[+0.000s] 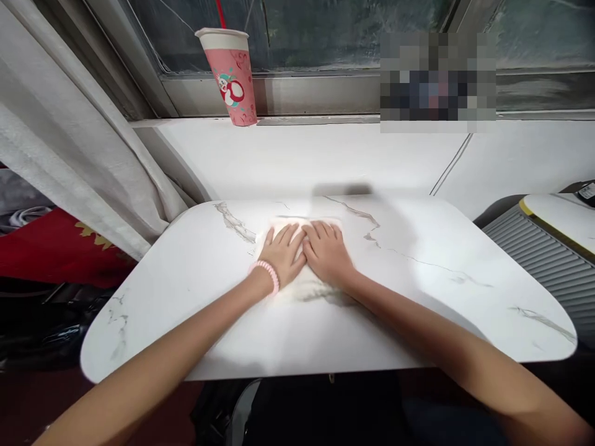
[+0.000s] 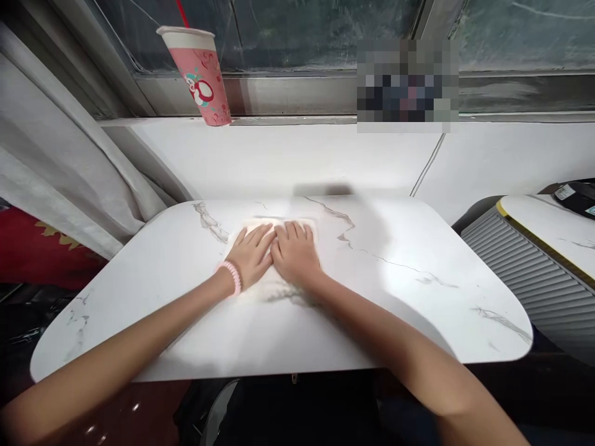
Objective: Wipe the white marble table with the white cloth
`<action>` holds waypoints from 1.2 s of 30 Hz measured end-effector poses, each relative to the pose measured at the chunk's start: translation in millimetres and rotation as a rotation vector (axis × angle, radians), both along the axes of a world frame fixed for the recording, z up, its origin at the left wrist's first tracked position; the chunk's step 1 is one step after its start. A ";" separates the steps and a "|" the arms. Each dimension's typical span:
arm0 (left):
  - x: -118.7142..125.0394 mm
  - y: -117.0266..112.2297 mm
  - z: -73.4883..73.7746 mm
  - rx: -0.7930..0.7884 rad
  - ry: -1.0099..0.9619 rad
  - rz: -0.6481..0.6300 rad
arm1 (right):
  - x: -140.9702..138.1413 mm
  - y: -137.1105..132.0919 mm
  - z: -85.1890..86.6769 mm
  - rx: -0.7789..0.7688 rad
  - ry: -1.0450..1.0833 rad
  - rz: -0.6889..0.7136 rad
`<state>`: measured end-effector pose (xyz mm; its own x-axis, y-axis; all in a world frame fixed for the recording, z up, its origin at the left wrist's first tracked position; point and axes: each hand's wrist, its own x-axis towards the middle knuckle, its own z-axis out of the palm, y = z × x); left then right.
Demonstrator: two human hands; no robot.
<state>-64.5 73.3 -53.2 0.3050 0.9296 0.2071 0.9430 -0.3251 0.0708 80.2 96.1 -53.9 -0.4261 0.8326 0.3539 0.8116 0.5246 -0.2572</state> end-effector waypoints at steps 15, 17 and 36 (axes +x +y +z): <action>-31.2 -116.0 4.3 0.026 -0.030 -0.058 | -20.0 -108.2 3.6 -0.049 -0.042 0.103; -37.1 -107.7 3.7 0.014 -0.032 -0.044 | -28.4 -97.4 2.5 -0.010 -0.061 0.102; -158.7 103.5 4.4 -0.018 -0.055 0.041 | -162.1 98.1 -2.9 0.065 0.042 -0.006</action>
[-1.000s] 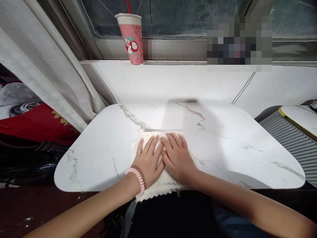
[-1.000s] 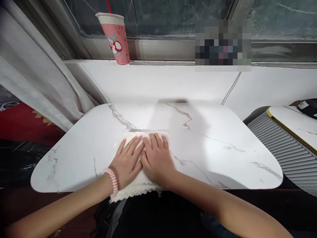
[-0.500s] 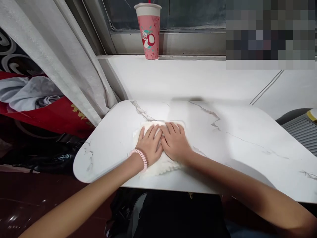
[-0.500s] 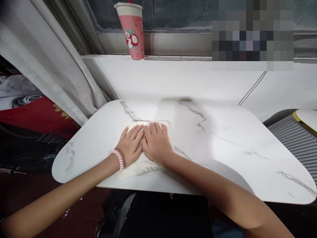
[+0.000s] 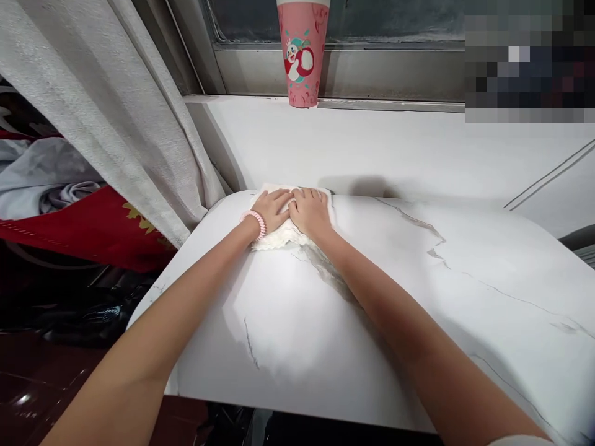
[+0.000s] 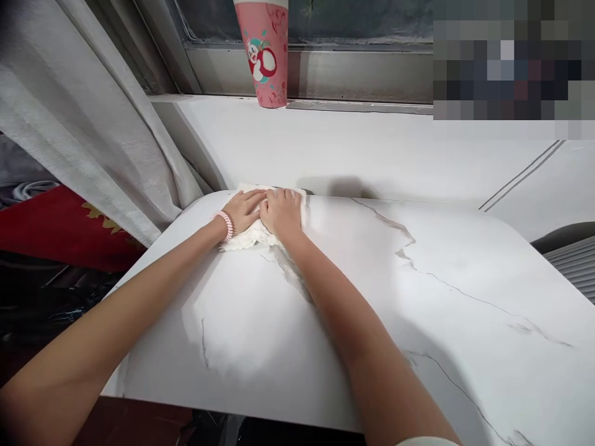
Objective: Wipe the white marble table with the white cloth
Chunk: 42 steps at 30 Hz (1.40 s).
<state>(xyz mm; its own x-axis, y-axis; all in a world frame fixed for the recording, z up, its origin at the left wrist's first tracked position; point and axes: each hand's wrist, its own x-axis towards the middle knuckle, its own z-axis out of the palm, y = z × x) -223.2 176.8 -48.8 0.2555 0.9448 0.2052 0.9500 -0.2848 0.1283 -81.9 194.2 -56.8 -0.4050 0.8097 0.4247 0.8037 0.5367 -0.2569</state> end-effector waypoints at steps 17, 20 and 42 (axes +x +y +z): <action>-64.4 -70.1 -0.4 -0.003 -0.018 0.084 | -49.8 -64.5 4.6 -0.002 -0.016 0.112; -62.1 -116.2 -2.5 0.010 0.011 0.135 | -45.6 -101.3 5.8 0.013 -0.023 0.182; 12.8 -94.0 -15.3 0.153 0.063 0.214 | 22.9 -63.4 5.2 -0.019 -0.002 0.280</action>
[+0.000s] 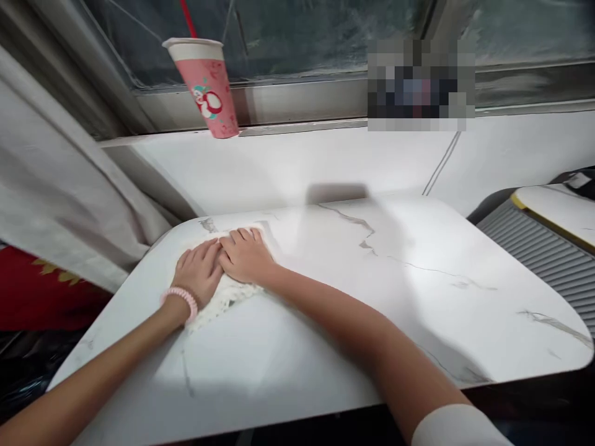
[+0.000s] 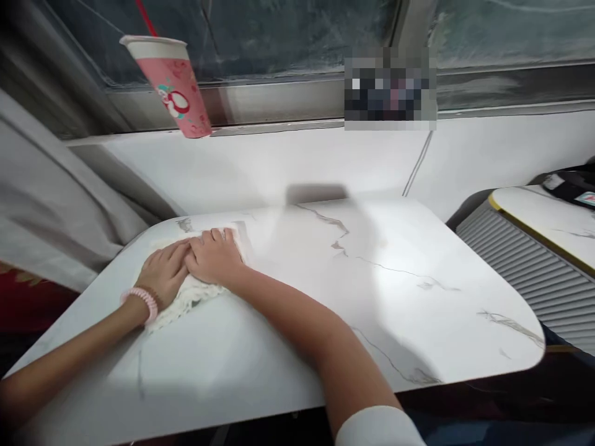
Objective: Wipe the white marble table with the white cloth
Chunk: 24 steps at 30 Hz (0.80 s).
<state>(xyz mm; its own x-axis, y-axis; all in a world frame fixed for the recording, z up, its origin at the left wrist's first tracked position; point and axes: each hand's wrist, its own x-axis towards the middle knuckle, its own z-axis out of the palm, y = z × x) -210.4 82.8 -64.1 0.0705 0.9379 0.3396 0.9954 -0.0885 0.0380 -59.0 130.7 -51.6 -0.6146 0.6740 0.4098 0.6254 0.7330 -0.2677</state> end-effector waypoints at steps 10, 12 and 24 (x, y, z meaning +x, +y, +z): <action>47.6 115.7 14.6 -0.054 -0.001 -0.276 | 44.9 76.9 -3.3 -0.024 0.039 -0.305; 54.9 107.9 12.1 -0.064 -0.002 -0.248 | 51.7 69.2 -3.6 -0.033 0.026 -0.288; 112.3 -31.5 2.0 -0.023 0.038 -0.107 | 105.9 -41.0 -3.3 0.063 -0.014 -0.112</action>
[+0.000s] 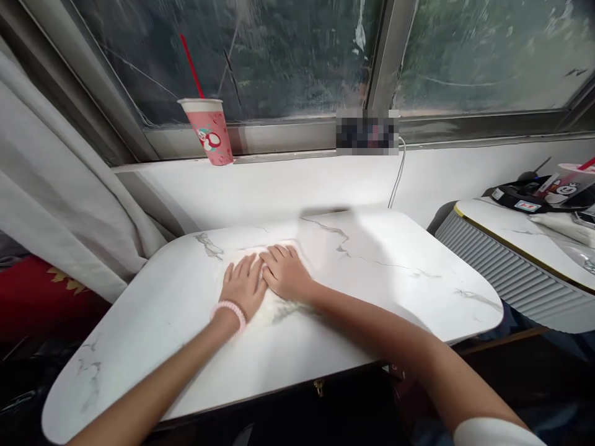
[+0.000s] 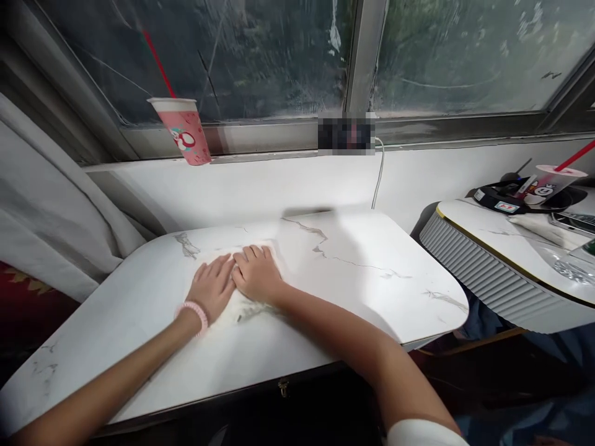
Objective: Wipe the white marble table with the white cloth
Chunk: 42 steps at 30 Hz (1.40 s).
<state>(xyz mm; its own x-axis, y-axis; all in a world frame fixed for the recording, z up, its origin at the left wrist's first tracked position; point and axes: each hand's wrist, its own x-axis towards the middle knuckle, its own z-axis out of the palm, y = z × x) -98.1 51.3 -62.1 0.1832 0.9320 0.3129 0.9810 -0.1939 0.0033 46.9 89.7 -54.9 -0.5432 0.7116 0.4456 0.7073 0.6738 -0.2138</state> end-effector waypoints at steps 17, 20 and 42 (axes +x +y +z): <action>40.3 30.1 8.2 -0.089 -0.102 -0.040 | 39.3 31.1 2.8 -0.076 -0.043 -0.002; 44.6 86.1 16.3 -0.105 -0.148 -0.025 | 36.0 77.8 3.6 -0.116 -0.018 -0.107; 75.6 46.5 5.6 -0.091 -0.063 -0.114 | 75.4 26.1 0.2 -0.084 -0.071 -0.163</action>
